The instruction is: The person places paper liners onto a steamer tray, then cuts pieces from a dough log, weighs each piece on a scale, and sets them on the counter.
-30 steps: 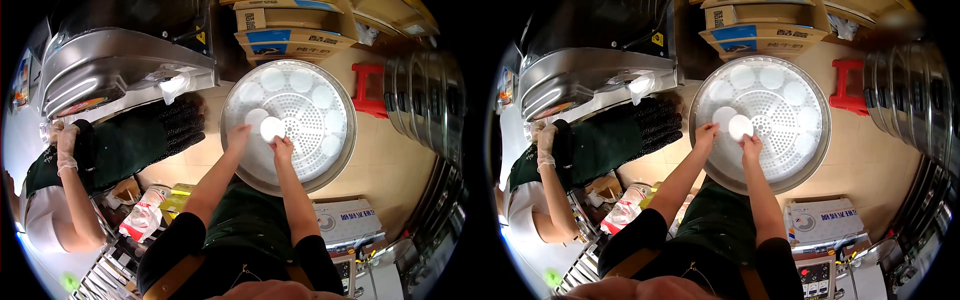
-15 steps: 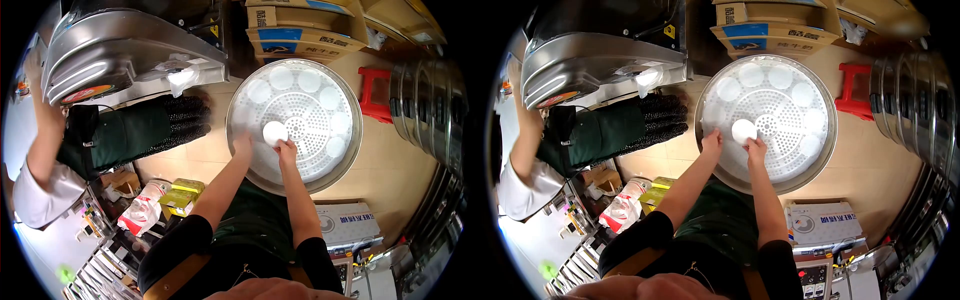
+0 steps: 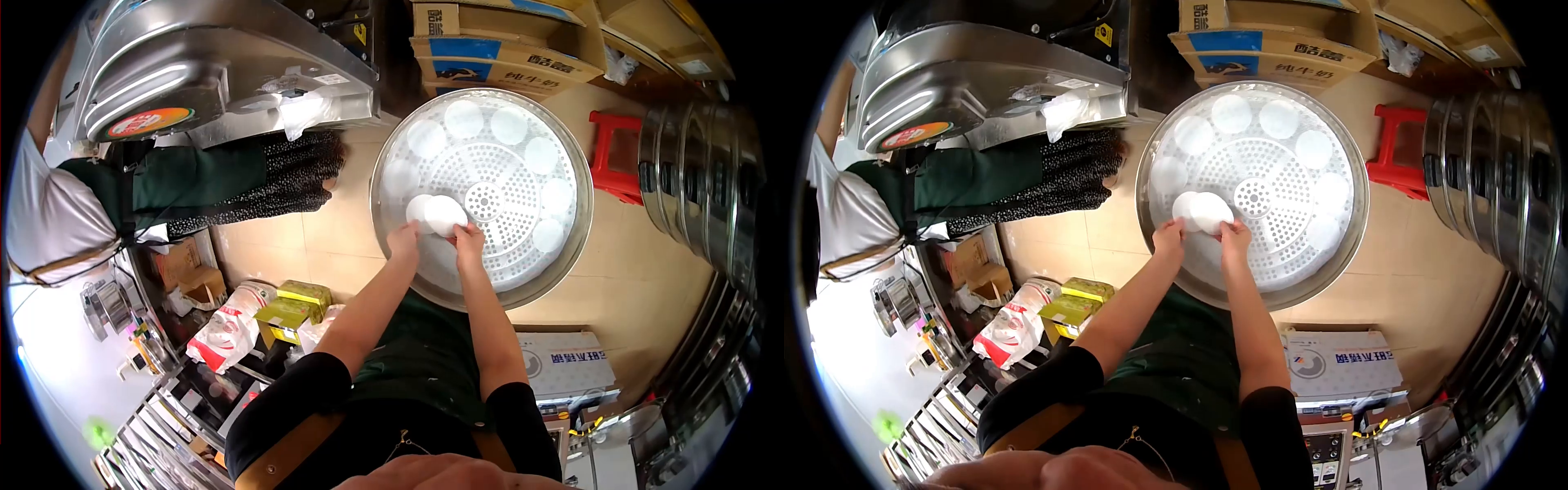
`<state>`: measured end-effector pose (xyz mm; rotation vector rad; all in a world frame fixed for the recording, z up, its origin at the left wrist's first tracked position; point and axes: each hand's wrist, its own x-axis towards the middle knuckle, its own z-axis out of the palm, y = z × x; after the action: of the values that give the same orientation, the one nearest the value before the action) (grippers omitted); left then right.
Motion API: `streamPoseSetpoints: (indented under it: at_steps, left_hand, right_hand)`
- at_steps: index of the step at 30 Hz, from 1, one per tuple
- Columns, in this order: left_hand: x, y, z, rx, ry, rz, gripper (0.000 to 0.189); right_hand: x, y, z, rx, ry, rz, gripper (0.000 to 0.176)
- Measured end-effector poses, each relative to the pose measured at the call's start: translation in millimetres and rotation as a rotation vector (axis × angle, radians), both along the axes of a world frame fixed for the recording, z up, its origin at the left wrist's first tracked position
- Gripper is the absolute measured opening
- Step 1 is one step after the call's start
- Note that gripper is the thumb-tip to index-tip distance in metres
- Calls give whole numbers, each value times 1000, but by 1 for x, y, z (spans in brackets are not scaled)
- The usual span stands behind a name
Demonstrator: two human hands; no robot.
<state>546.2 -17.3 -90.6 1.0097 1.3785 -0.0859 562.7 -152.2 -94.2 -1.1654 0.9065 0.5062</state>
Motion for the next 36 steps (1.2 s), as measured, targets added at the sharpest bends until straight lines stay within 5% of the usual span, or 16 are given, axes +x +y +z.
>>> streamPoseSetpoints:
  at_steps: [3, 9, 12, 18, 21, 27, 36]
  left_hand:
    - [-9, -8, -10, -184, 180, 503, 22]
    - [-6, -15, -26, -245, 169, 842, 23]
    - [-9, -22, -10, -194, 293, 784, 23]
    - [-33, -35, 23, -140, -163, 48, 22]
    - [-37, -31, 27, -22, -147, -218, 18]
    - [-43, -45, 29, 30, -66, -124, 11]
    - [-80, -91, -14, -321, 115, 811, 12]
  right_hand:
    - [-8, -7, -14, -8, 23, 4, 21]
    - [-16, -21, -17, 35, 33, 43, 20]
    - [-17, -26, -16, 55, 36, 69, 19]
    - [-18, -28, -11, 56, 72, 156, 19]
    - [-17, -29, -1, 74, 81, 187, 18]
    - [-24, -43, -6, 103, 37, 222, 17]
    - [-47, -80, -23, -41, 62, 291, 18]
